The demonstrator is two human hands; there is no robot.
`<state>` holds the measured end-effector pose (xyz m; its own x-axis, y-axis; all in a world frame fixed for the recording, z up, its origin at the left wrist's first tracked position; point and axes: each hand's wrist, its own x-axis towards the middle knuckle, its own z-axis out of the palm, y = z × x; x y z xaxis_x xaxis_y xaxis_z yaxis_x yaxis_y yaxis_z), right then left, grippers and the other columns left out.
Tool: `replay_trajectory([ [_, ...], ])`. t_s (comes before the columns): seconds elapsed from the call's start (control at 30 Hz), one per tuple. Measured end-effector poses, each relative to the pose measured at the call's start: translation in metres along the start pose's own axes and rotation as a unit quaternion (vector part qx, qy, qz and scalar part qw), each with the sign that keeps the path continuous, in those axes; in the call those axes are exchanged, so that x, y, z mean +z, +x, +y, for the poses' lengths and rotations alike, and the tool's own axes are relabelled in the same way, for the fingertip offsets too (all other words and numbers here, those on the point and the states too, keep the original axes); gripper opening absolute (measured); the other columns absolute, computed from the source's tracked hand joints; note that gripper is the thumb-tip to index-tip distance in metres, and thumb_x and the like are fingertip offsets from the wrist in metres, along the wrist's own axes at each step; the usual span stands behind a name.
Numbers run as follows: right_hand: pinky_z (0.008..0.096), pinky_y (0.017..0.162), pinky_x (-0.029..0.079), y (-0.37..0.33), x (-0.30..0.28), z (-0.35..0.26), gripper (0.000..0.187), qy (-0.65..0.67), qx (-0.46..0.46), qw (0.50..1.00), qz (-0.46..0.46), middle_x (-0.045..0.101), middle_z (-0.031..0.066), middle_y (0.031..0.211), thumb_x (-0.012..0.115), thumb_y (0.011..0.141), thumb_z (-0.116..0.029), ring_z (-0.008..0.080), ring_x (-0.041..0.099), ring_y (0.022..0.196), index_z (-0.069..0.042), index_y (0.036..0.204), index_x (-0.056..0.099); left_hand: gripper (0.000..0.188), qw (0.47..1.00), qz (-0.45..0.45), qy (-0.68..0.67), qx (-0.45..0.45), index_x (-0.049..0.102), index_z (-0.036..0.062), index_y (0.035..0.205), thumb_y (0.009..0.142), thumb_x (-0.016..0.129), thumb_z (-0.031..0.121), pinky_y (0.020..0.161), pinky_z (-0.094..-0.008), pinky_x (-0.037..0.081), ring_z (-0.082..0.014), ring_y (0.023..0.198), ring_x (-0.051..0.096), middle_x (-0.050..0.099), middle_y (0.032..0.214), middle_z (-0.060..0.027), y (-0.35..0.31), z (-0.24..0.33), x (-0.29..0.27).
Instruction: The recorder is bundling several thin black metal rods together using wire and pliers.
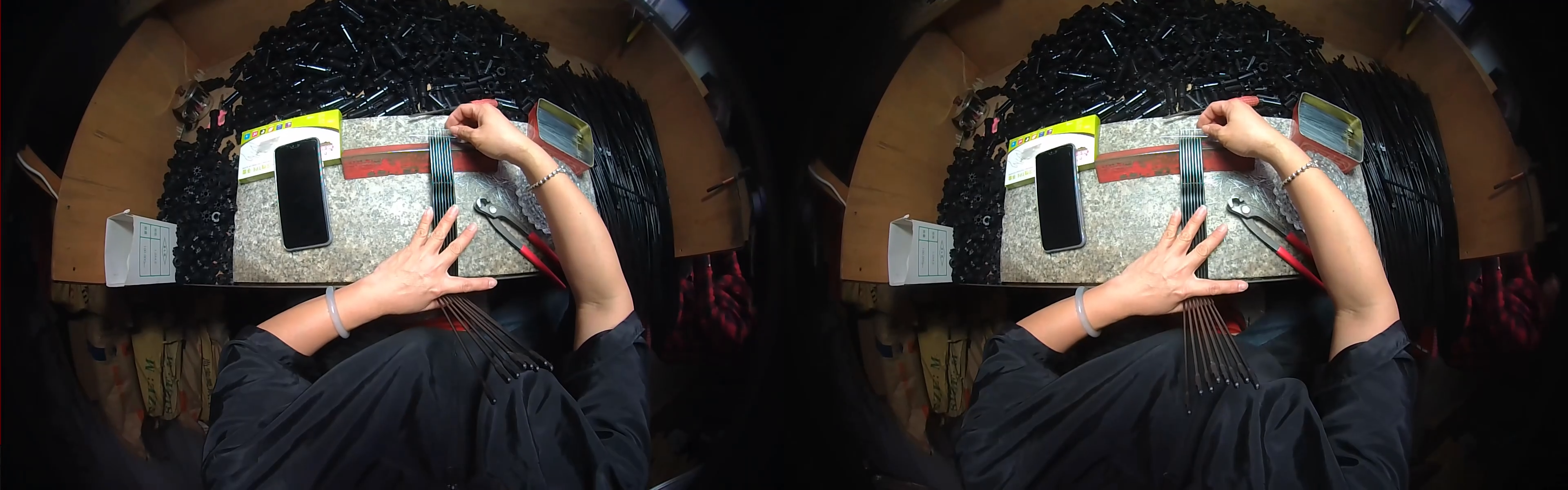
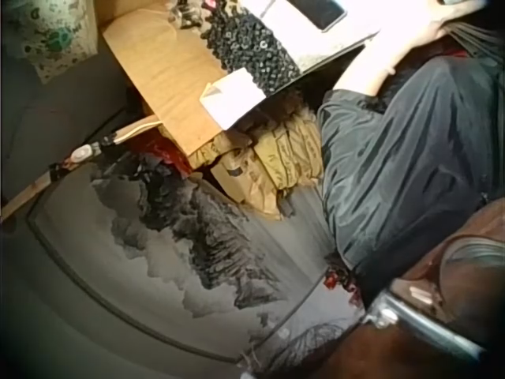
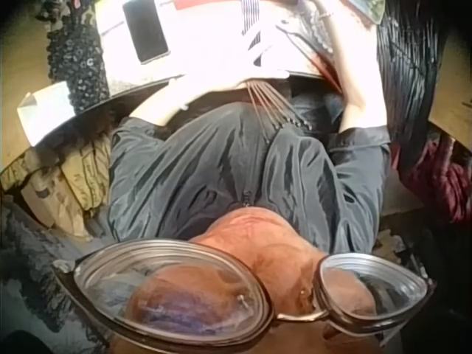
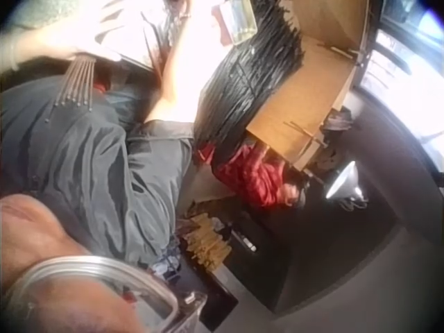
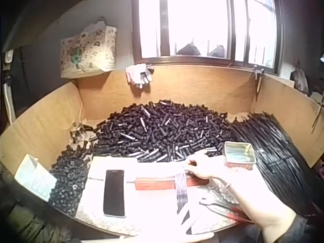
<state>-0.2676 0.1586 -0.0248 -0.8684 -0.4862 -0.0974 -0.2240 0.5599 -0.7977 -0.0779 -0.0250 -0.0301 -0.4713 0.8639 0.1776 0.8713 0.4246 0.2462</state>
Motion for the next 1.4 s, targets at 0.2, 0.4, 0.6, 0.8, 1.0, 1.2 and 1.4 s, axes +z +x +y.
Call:
replay_trajectory([
  [0.2,0.0250,0.074,0.046,0.001,0.000,0.000,0.011,0.012,0.003,1.000,0.002,0.063,0.0035,0.082,0.057,0.087,-0.008,0.0098,0.056,0.077,0.001,0.091,0.062,0.075,1.000,0.001,-0.006,0.000,0.038,0.0420,0.134,0.068,0.073,0.031,0.101,-0.0675,0.022,-0.0545,0.131,0.016,0.025,0.143,-0.0255,0.000,-0.001,-0.002],
  [0.4,0.0259,0.085,0.045,0.004,0.011,-0.006,0.021,0.126,-0.063,0.990,0.026,0.059,0.0071,0.105,0.051,0.090,-0.006,0.0119,0.056,0.092,-0.001,0.110,0.056,0.076,1.000,-0.013,-0.001,0.002,0.037,0.0420,0.135,0.069,0.072,0.031,0.101,-0.0673,0.022,-0.0545,0.131,0.017,0.026,0.142,-0.0254,0.002,0.000,-0.006],
  [0.6,0.0350,0.072,0.049,-0.031,-0.063,-0.015,0.017,-0.214,-0.088,0.931,0.281,0.062,0.0143,0.084,0.062,0.082,-0.017,0.0302,0.062,0.079,-0.001,0.086,0.065,0.081,1.000,-0.024,-0.008,-0.007,0.036,0.0419,0.135,0.065,0.075,0.029,0.101,-0.0674,0.021,-0.0539,0.132,0.013,0.023,0.144,-0.0244,-0.003,0.001,-0.006],
  [0.8,0.0347,0.066,0.051,-0.081,-0.123,0.053,0.019,-0.364,0.093,0.918,0.125,0.066,0.0164,0.076,0.070,0.067,-0.013,0.0270,0.066,0.069,-0.004,0.083,0.071,0.073,1.000,0.003,0.013,0.006,0.036,0.0435,0.135,0.071,0.071,0.035,0.099,-0.0692,0.022,-0.0542,0.131,0.017,0.024,0.144,-0.0218,0.006,0.006,-0.001],
  [1.0,0.0411,0.068,0.052,-0.069,-0.112,0.075,0.012,-0.359,0.158,0.897,0.205,0.066,0.0154,0.076,0.064,0.065,-0.015,0.0309,0.065,0.073,-0.009,0.072,0.070,0.060,0.998,-0.029,0.051,-0.016,0.045,0.0425,0.131,0.075,0.067,0.041,0.100,-0.0682,0.019,-0.0562,0.129,0.017,0.030,0.141,-0.0242,0.011,0.013,0.001],
  [1.2,0.0440,0.077,0.050,-0.097,-0.110,0.041,0.013,-0.291,0.118,0.905,0.287,0.066,0.0157,0.088,0.059,0.077,-0.014,0.0334,0.063,0.088,-0.008,0.083,0.069,0.067,1.000,0.006,0.025,-0.003,0.053,0.0293,0.127,0.065,0.075,0.039,0.102,-0.0664,0.015,-0.0536,0.131,0.017,0.029,0.143,-0.0226,0.004,0.013,0.004],
  [1.4,0.0421,0.077,0.047,-0.117,-0.076,0.022,0.010,-0.257,-0.162,0.878,0.370,0.063,0.0065,0.077,0.065,0.075,-0.022,0.0277,0.058,0.082,-0.012,0.072,0.066,0.063,0.977,0.068,-0.200,-0.037,0.048,0.0035,0.129,0.079,0.066,0.038,0.107,-0.0570,0.016,-0.0490,0.134,0.018,0.040,0.138,-0.0216,0.001,0.032,-0.038],
])
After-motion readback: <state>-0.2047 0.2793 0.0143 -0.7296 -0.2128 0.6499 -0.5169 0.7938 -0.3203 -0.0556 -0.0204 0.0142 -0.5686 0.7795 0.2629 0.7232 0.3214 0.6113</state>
